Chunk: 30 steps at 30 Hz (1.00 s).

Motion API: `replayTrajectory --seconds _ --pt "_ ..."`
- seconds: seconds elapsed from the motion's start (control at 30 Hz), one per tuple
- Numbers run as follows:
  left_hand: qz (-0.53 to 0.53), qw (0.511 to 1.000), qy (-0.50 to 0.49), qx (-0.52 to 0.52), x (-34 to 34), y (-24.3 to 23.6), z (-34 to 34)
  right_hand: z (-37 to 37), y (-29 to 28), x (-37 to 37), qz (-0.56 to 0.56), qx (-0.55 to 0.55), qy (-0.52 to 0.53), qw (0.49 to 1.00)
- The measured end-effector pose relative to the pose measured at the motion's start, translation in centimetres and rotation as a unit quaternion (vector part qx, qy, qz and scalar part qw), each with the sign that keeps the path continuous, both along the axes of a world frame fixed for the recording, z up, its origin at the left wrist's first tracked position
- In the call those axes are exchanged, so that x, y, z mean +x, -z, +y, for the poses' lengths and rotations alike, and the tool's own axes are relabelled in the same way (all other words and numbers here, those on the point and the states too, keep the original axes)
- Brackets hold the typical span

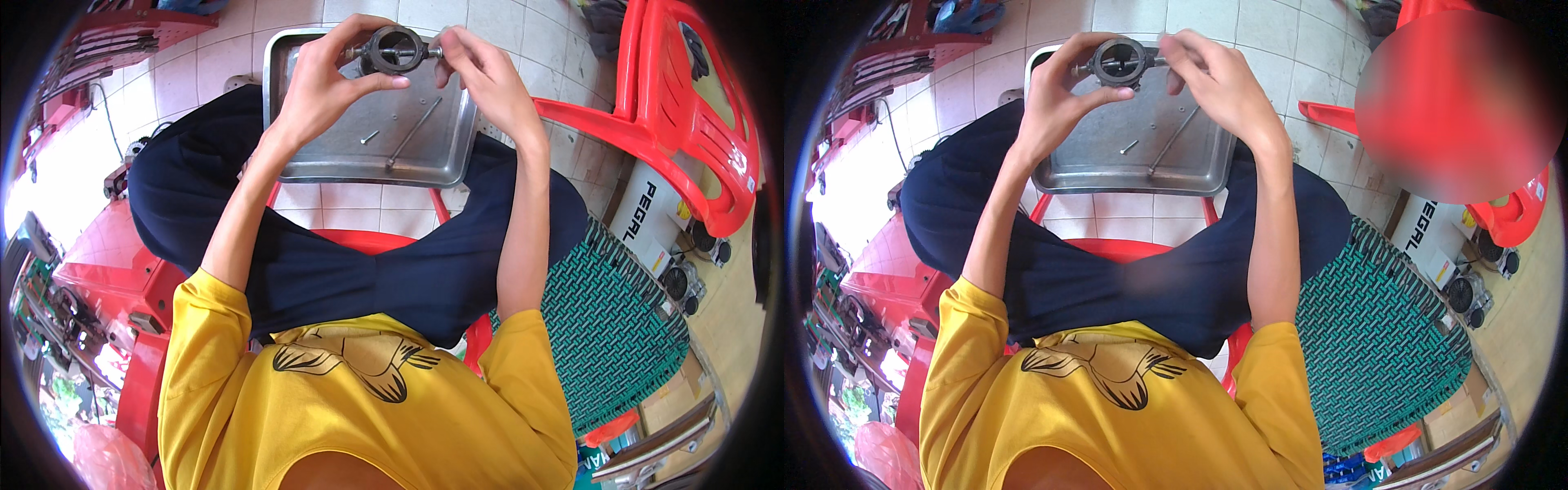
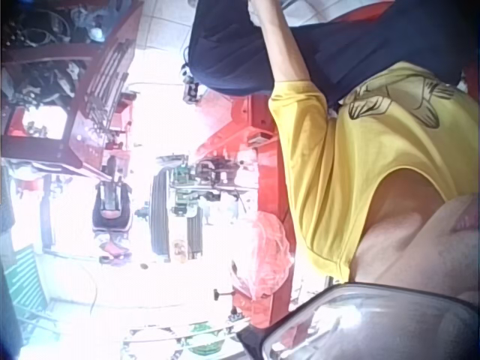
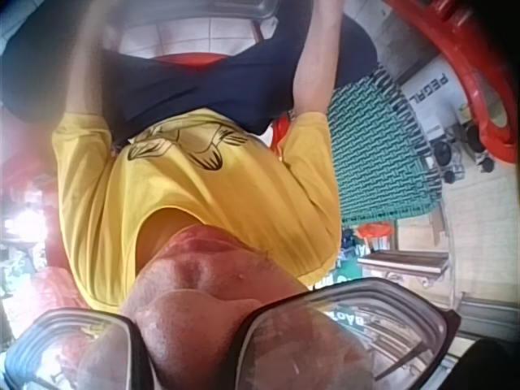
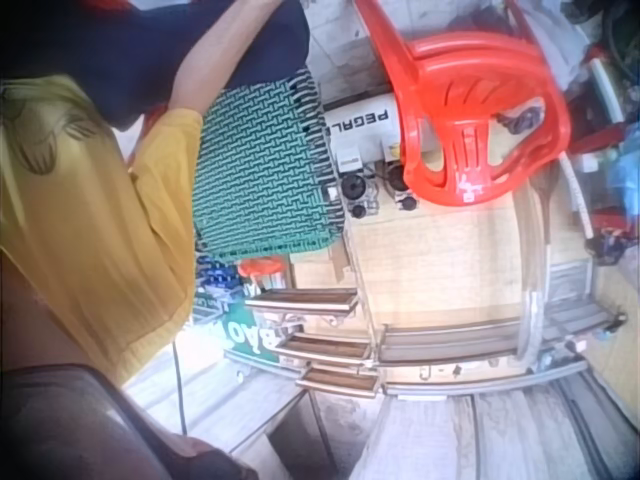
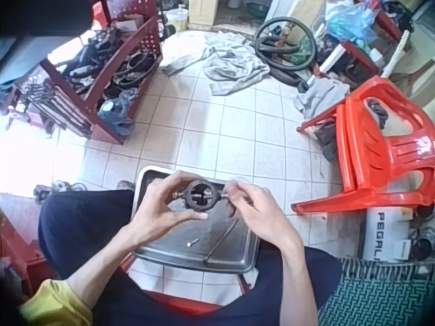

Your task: The person manipulates motorcycle engine components, including a piston and a cylinder-like housing, by hand over a metal tray. They turn the assembly over and handle small screws.

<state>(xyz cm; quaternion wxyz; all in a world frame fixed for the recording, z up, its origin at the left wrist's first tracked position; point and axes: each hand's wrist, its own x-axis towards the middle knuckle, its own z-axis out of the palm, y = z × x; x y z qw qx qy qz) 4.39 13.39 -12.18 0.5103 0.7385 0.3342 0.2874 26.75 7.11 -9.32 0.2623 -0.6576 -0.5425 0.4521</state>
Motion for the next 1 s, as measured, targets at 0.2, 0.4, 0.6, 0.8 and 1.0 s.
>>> replayTrajectory --seconds 0.2,0.4,0.6,0.8,1.0 --pt "-0.019 1.000 0.012 -0.016 0.2 -0.2 0.1 0.0 0.6 0.6 0.013 -0.034 0.008 0.999" --pt "-0.015 1.000 0.005 -0.021 0.1 0.0 0.2 0.0 -0.5 0.0 -0.011 0.011 0.002 1.000" --pt "-0.011 1.000 -0.006 -0.029 0.0 0.1 0.2 0.0 -0.2 -0.2 0.028 0.020 0.016 0.999" --pt "0.000 1.000 -0.004 -0.029 -0.2 -0.2 0.5 0.1 -0.7 -0.4 0.029 -0.009 0.003 1.000" --pt "-0.008 1.000 -0.004 -0.007 -0.2 0.6 0.5 0.0 0.1 -0.6 0.023 0.060 -0.004 0.998"
